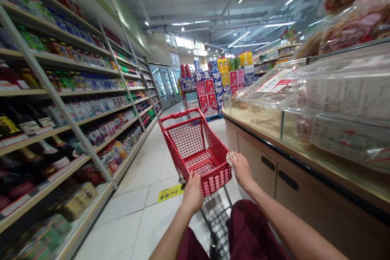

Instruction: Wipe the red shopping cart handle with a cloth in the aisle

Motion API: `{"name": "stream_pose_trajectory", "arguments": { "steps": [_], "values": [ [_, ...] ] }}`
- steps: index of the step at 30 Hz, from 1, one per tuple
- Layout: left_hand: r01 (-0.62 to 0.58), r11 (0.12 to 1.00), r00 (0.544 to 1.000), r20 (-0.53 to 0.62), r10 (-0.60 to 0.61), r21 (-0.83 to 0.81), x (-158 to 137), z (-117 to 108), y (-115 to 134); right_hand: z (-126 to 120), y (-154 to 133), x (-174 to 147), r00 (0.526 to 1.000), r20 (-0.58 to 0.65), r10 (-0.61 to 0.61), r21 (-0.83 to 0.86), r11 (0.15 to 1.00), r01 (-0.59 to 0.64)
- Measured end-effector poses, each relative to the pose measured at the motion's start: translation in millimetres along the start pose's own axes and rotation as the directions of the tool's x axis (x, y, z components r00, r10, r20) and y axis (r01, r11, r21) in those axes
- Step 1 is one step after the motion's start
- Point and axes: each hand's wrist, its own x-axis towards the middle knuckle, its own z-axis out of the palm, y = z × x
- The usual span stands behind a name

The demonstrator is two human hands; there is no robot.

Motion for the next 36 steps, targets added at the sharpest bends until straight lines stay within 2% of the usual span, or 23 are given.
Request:
{"name": "stream_pose_trajectory", "arguments": {
  "steps": [1, 4, 6, 7, 11, 12, 14, 17, 19, 21, 23, 25, 26, 28, 30, 32, 36],
  "values": [
    [-0.001, 1.000, 1.000, -0.004, 0.001, 0.008, 0, 0, 1, 3, -5, -3, 1.000, 0.003, -0.015, 0.012, 1.000, 0.015],
    [0.015, 0.999, 1.000, 0.014, -0.016, 0.045, -1, -2, 5, 17, -31, -18, 0.976, 0.007, -0.218, 0.111, 0.970, 0.216],
    [0.035, 0.997, 0.999, 0.034, -0.038, 0.068, -3, -5, 5, 21, -38, -22, 0.954, 0.011, -0.299, 0.157, 0.943, 0.294],
    [0.044, 0.996, 0.998, 0.042, -0.047, 0.076, -5, -6, 6, 19, -36, -19, 0.957, 0.018, -0.289, 0.161, 0.946, 0.282],
    [0.077, 0.994, 0.995, 0.055, -0.082, 0.082, -6, -7, 11, 7, -16, -1, 1.000, 0.024, -0.016, 0.085, 0.996, 0.014],
    [0.082, 0.993, 0.995, 0.056, -0.087, 0.083, -6, -7, 13, 6, -18, 0, 1.000, 0.011, -0.004, 0.079, 0.997, 0.003],
    [0.085, 0.992, 0.994, 0.063, -0.091, 0.089, -6, -5, 16, 11, -33, -6, 0.992, -0.011, -0.124, 0.102, 0.987, 0.124],
    [0.079, 0.990, 0.993, 0.078, -0.088, 0.113, -8, -4, 17, 20, -56, -21, 0.925, -0.028, -0.379, 0.156, 0.912, 0.379],
    [0.076, 0.988, 0.993, 0.079, -0.087, 0.135, -10, -3, 15, 17, -50, -21, 0.897, -0.021, -0.441, 0.165, 0.884, 0.438],
    [0.071, 0.986, 0.994, 0.073, -0.083, 0.154, -13, -2, 13, 9, -29, -11, 0.927, -0.016, -0.374, 0.132, 0.919, 0.372],
    [0.068, 0.985, 0.995, 0.065, -0.079, 0.159, -13, 0, 14, 1, -9, 0, 0.975, -0.024, -0.220, 0.081, 0.972, 0.222],
    [0.068, 0.985, 0.995, 0.060, -0.078, 0.156, -12, 1, 16, 3, -5, 3, 0.994, -0.045, -0.101, 0.061, 0.993, 0.104],
    [0.068, 0.986, 0.995, 0.060, -0.078, 0.155, -12, 1, 17, 7, -10, -1, 0.995, -0.055, -0.087, 0.069, 0.993, 0.091],
    [0.063, 0.986, 0.996, 0.060, -0.073, 0.156, -11, 1, 18, 18, -29, -14, 0.986, -0.074, -0.149, 0.114, 0.981, 0.157],
    [0.060, 0.985, 0.996, 0.058, -0.070, 0.164, -12, 0, 17, 26, -45, -26, 0.954, -0.084, -0.287, 0.175, 0.939, 0.298],
    [0.062, 0.983, 0.995, 0.062, -0.073, 0.174, -13, -1, 16, 25, -47, -30, 0.920, -0.112, -0.375, 0.221, 0.893, 0.391],
    [0.066, 0.982, 0.995, 0.060, -0.078, 0.179, -14, -1, 14, 12, -23, -24, 0.941, -0.250, -0.228, 0.219, 0.933, 0.284]
  ]
}}
